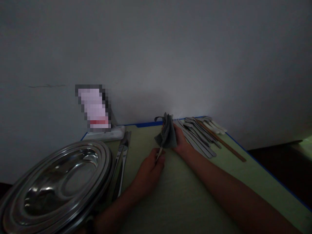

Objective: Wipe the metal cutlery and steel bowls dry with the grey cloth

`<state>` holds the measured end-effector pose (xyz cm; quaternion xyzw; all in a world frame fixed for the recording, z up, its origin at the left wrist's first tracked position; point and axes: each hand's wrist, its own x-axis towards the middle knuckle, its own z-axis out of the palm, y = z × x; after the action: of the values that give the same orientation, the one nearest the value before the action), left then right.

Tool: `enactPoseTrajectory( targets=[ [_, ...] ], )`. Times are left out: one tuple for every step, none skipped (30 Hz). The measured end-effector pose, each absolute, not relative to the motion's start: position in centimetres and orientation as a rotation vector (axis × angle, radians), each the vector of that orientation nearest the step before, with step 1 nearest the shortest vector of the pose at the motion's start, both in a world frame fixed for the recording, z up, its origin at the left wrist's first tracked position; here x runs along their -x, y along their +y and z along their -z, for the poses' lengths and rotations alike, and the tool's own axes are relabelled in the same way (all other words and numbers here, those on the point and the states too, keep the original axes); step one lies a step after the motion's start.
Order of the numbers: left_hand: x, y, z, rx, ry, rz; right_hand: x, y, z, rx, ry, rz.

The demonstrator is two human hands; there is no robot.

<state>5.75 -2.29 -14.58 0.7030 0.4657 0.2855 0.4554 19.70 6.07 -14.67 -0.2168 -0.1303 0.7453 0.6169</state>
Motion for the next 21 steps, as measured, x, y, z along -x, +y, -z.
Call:
enactPoseTrajectory(
  targets=[
    [-5.7, -2.3, 14.5, -1.769, 1.145, -0.689, -19.8, 6.2, 14.8, 0.464, -0.285, -1.716],
    [-5.7, -2.3, 14.4, -1.788, 1.145, -0.678, -19.8, 6.2, 14.9, 0.428, -0.275, -1.713],
    [-5.7, -2.3, 14.3, -1.801, 1.148, -0.665, -20.0, 6.3, 15.0, 0.399, -0.27, -1.707],
    [-5.7, -2.3, 14.3, -1.81, 1.16, -0.654, -20.2, 6.4, 15.1, 0.386, -0.268, -1.695],
    [-5.7, -2.3, 14.2, -1.817, 1.174, -0.637, -20.4, 6.5, 15.1, 0.385, -0.269, -1.676],
    [-5.7, -2.3, 14.1, -1.823, 1.182, -0.618, -20.8, 6.6, 15.2, 0.388, -0.269, -1.649],
    [-5.7, -2.3, 14.1, -1.829, 1.181, -0.602, -21.1, 6.7, 15.2, 0.391, -0.266, -1.619],
    [-5.7, -2.4, 14.1, -1.836, 1.168, -0.59, -21.6, 6.8, 15.2, 0.391, -0.263, -1.59],
    [-5.7, -2.4, 14.1, -1.841, 1.148, -0.585, -22.0, 6.9, 15.1, 0.386, -0.26, -1.567],
    [-5.8, -2.4, 14.0, -1.845, 1.132, -0.588, -22.4, 7.0, 15.0, 0.378, -0.257, -1.547],
    [-5.8, -2.5, 13.9, -1.845, 1.121, -0.59, -22.8, 7.1, 15.0, 0.374, -0.252, -1.526],
    [-5.8, -2.5, 13.8, -1.84, 1.121, -0.596, -23.1, 7.2, 14.9, 0.382, -0.245, -1.504],
    [-5.9, -2.5, 13.7, -1.827, 1.128, -0.602, -23.4, 7.2, 14.8, 0.397, -0.237, -1.477],
    [-5.9, -2.5, 13.6, -1.805, 1.141, -0.607, -23.6, 7.2, 14.6, 0.42, -0.225, -1.444],
    [-5.9, -2.5, 13.4, -1.772, 1.153, -0.613, -23.7, 7.2, 14.5, 0.444, -0.213, -1.41],
    [-5.9, -2.5, 13.4, -1.728, 1.157, -0.622, -23.8, 7.1, 14.3, 0.463, -0.204, -1.379],
    [-5.9, -2.5, 13.3, -1.676, 1.152, -0.639, -23.8, 7.0, 14.2, 0.473, -0.2, -1.357],
    [-5.9, -2.6, 13.3, -1.622, 1.143, -0.664, -23.8, 6.9, 13.9, 0.474, -0.2, -1.343],
    [-5.9, -2.6, 13.4, -1.568, 1.128, -0.693, -23.6, 6.8, 13.7, 0.469, -0.202, -1.338],
    [-5.8, -2.6, 13.6, -1.515, 1.116, -0.73, -23.4, 6.7, 13.5, 0.465, -0.201, -1.341],
    [-5.8, -2.6, 13.7, -1.461, 1.105, -0.77, -23.0, 6.6, 13.3, 0.469, -0.197, -1.346]
  ],
)
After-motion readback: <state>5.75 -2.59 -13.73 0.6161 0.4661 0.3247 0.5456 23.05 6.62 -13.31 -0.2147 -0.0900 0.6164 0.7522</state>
